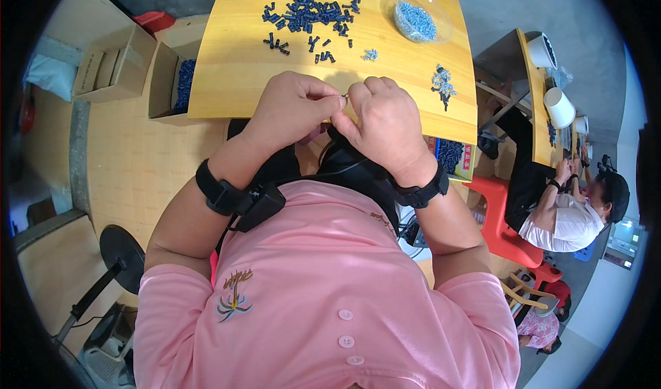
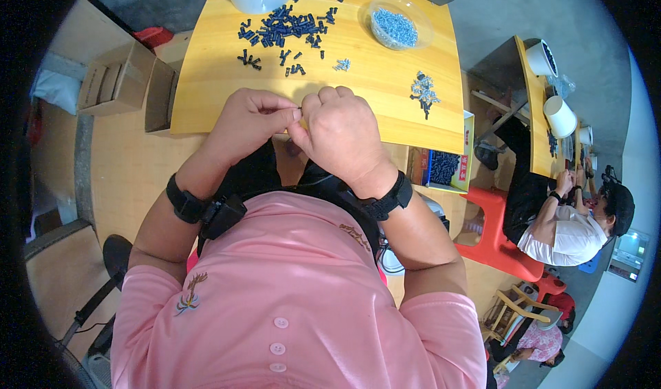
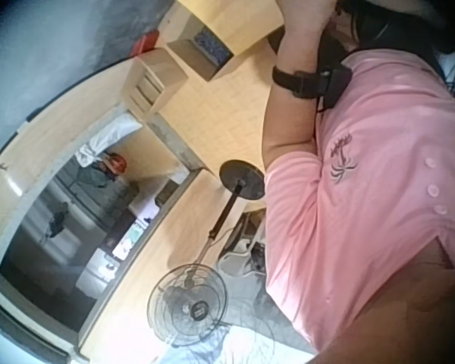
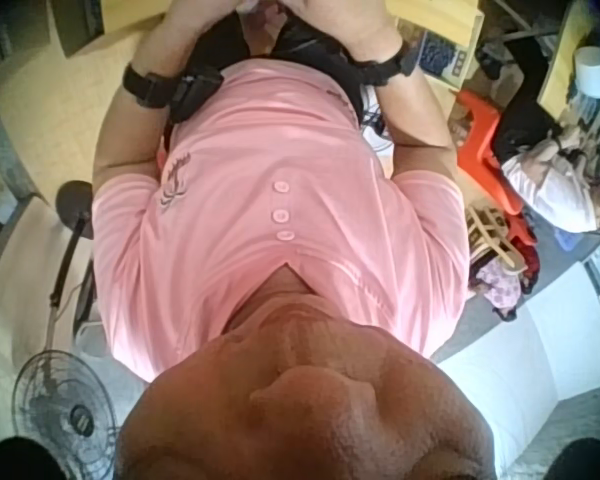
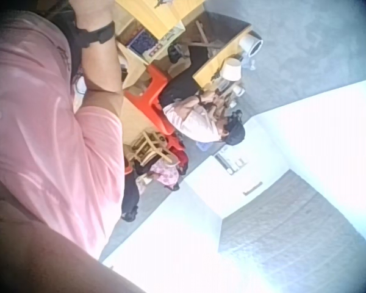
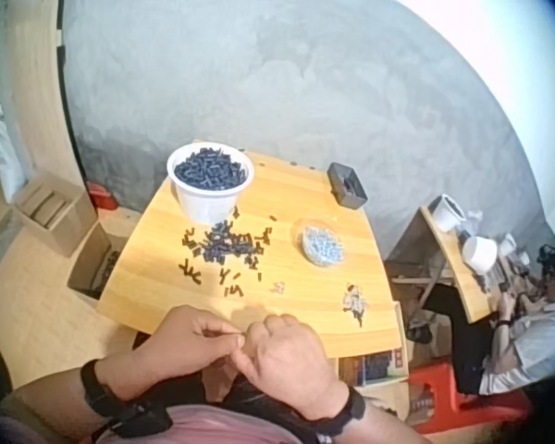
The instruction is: Assembling small black plastic components at a workstation.
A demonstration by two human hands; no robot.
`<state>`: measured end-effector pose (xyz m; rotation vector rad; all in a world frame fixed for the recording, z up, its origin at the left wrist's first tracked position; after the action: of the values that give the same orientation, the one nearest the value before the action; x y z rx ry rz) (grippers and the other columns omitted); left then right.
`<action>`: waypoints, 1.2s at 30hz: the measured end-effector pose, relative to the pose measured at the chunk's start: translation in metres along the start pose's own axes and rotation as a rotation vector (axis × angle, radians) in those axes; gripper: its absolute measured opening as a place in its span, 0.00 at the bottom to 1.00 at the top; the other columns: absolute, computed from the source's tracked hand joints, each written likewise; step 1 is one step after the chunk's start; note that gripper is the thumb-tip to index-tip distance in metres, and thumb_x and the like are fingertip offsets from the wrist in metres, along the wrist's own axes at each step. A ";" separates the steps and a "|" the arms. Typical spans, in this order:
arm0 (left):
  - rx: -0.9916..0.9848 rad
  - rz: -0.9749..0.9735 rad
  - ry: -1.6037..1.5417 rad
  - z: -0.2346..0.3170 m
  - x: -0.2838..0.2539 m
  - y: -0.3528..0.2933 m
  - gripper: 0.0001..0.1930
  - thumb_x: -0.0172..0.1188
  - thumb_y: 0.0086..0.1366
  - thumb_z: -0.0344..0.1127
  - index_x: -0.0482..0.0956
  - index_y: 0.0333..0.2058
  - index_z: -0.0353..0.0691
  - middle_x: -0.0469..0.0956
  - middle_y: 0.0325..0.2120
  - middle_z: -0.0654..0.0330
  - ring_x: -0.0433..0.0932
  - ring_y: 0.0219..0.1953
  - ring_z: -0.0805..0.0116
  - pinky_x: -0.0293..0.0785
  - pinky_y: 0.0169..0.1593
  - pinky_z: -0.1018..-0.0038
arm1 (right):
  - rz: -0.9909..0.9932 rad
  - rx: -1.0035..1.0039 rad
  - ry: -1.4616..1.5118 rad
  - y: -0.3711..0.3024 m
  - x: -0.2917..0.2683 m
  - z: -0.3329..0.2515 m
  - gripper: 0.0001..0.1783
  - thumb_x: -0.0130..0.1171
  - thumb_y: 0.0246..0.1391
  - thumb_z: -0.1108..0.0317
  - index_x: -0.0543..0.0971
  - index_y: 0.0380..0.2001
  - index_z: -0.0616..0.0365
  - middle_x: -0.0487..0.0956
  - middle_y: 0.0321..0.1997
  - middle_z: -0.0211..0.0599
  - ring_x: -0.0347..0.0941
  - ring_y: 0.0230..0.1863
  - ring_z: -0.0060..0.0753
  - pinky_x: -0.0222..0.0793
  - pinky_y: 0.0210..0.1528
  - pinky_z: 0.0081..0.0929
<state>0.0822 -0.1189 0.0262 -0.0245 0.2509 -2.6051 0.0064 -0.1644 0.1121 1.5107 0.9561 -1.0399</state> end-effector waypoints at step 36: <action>0.182 0.012 0.286 0.037 0.002 -0.027 0.05 0.55 0.53 0.28 0.76 0.23 0.31 0.73 0.16 0.50 0.74 0.19 0.65 0.65 0.25 0.72 | 0.060 -0.155 0.152 -0.001 0.003 -0.022 0.08 0.59 0.32 0.66 0.72 0.13 0.57 0.69 0.15 0.39 0.70 0.21 0.43 0.68 0.24 0.37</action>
<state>0.0699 -0.1034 0.0678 0.4140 0.1118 -2.6037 0.0089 -0.1423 0.1114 1.4954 1.0651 -0.7985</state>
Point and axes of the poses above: each hand's wrist, its own y-axis towards the middle knuckle, its own x-axis out of the palm, z = x × y, the point moved 10 cm from there along y, towards the middle knuckle
